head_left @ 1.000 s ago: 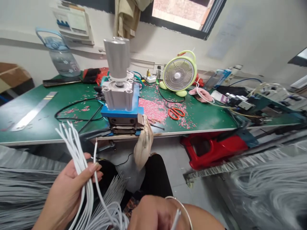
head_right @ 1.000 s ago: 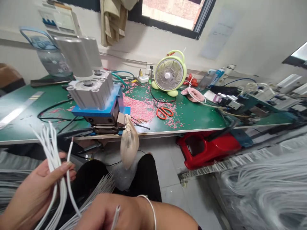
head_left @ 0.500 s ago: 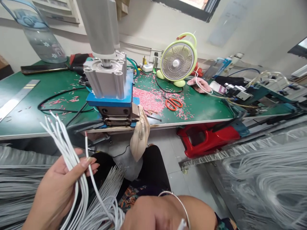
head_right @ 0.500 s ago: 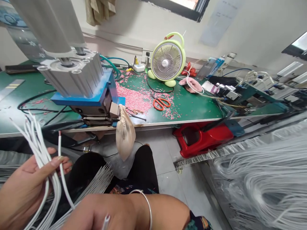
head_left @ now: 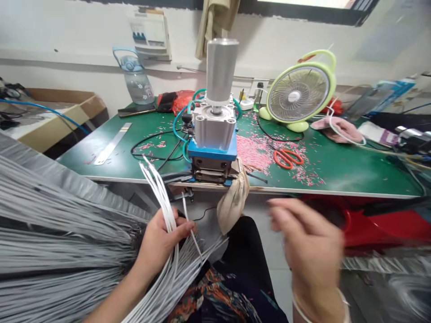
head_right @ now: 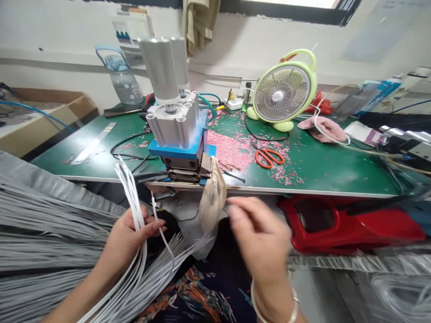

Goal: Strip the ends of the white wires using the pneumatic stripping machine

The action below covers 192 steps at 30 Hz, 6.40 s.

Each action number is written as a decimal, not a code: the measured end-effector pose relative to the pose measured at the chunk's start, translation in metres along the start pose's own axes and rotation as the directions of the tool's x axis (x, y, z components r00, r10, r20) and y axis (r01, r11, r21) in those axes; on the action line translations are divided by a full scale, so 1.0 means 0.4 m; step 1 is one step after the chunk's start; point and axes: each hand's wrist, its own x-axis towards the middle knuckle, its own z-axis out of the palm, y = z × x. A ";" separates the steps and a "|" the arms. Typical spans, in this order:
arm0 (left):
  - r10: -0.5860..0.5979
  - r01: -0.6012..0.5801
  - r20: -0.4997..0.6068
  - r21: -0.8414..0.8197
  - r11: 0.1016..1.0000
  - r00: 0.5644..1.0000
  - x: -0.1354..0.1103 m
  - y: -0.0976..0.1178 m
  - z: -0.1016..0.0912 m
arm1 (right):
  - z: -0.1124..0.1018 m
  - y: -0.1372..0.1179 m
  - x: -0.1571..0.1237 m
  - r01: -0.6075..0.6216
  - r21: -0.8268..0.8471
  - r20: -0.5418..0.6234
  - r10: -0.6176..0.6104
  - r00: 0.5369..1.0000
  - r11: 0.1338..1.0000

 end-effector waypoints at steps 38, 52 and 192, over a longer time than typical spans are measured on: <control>-0.142 0.142 -0.003 0.002 0.990 0.990 -0.012 -0.051 -0.070 | 0.194 0.072 0.030 -0.651 0.517 0.638 0.257 0.726 0.556; -0.080 0.039 -0.125 -0.304 0.952 0.989 -0.021 0.006 -0.066 | 0.229 0.045 0.084 -0.700 0.628 0.538 0.462 0.705 0.338; 0.134 -0.173 -0.188 -0.206 0.963 0.973 0.014 0.094 -0.024 | 0.211 0.082 0.067 -0.688 0.612 0.597 0.343 0.725 0.390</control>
